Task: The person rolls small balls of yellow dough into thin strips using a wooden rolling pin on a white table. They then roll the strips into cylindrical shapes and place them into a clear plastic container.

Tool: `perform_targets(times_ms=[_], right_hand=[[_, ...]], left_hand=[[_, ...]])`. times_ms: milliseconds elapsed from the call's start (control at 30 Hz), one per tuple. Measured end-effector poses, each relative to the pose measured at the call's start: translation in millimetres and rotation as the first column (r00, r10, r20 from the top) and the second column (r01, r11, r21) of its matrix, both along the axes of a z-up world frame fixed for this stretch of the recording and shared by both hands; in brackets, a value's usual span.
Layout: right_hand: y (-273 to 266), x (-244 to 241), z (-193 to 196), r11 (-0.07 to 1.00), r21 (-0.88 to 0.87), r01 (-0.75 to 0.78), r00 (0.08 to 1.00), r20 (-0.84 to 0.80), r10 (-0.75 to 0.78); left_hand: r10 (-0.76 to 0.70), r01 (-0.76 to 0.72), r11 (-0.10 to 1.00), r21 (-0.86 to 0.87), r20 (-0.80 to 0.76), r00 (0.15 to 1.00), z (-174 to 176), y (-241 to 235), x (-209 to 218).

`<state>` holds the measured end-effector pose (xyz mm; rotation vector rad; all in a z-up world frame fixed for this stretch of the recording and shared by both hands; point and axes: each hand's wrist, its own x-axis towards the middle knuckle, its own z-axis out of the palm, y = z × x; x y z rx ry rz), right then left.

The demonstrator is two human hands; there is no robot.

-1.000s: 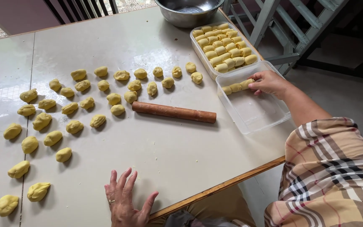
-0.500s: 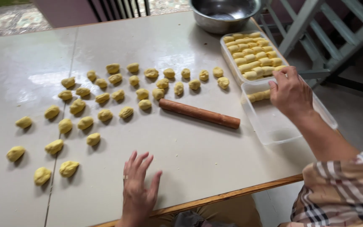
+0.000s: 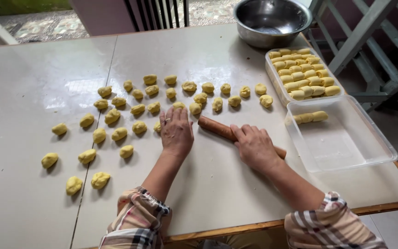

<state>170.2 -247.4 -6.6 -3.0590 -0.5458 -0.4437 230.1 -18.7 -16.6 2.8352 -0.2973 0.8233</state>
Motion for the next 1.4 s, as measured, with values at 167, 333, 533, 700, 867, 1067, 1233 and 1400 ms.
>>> perform_targets(times_ms=[167, 333, 533, 700, 867, 1067, 1233, 1400], right_hand=[[7.0, -22.1, 2.6, 0.999, 0.022, 0.05, 0.998, -0.028, -0.049], [8.9, -22.9, -12.6, 0.988, -0.139, 0.063, 0.992, -0.103, -0.078], [-15.5, -12.5, -23.4, 0.83, 0.388, 0.401, 0.836, -0.525, -0.159], [-18.9, -14.8, -23.3, 0.801, 0.404, 0.441, 0.779, -0.616, -0.118], [-23.8, -17.4, -27.8, 0.977, 0.21, -0.033, 0.988, -0.143, 0.065], [-27.8, -28.1, 28.3, 0.961, 0.207, 0.182, 0.919, -0.385, -0.091], [-19.8, -47.4, 40.0, 0.941, 0.319, 0.116, 0.948, -0.32, -0.009], [-8.2, -71.5, 53.9, 0.92, 0.375, -0.112, 0.931, -0.284, 0.229]], left_hand=[[-0.302, 0.309, 0.949, -0.06, 0.104, 0.948, 1.1, -82.9, 43.7], [-0.519, 0.508, 0.854, -0.107, -0.123, 0.846, -27.6, -217.6, 81.5], [-0.352, 0.393, 0.919, 0.035, -0.374, 0.858, -34.5, -274.6, 99.0], [-0.419, 0.355, 0.908, -0.224, -0.485, 0.767, -1.3, -249.8, 86.2], [-0.579, 0.476, 0.731, -0.489, -0.075, 0.812, 68.9, -164.7, 30.2], [-0.57, 0.438, 0.74, -0.51, -0.13, 0.811, 71.9, -28.4, -94.4], [-0.427, 0.332, 0.818, -0.469, -0.11, 0.897, 9.0, -20.9, -159.9], [-0.355, 0.235, 0.815, -0.53, -0.135, 0.925, 11.4, -11.9, -173.9]])
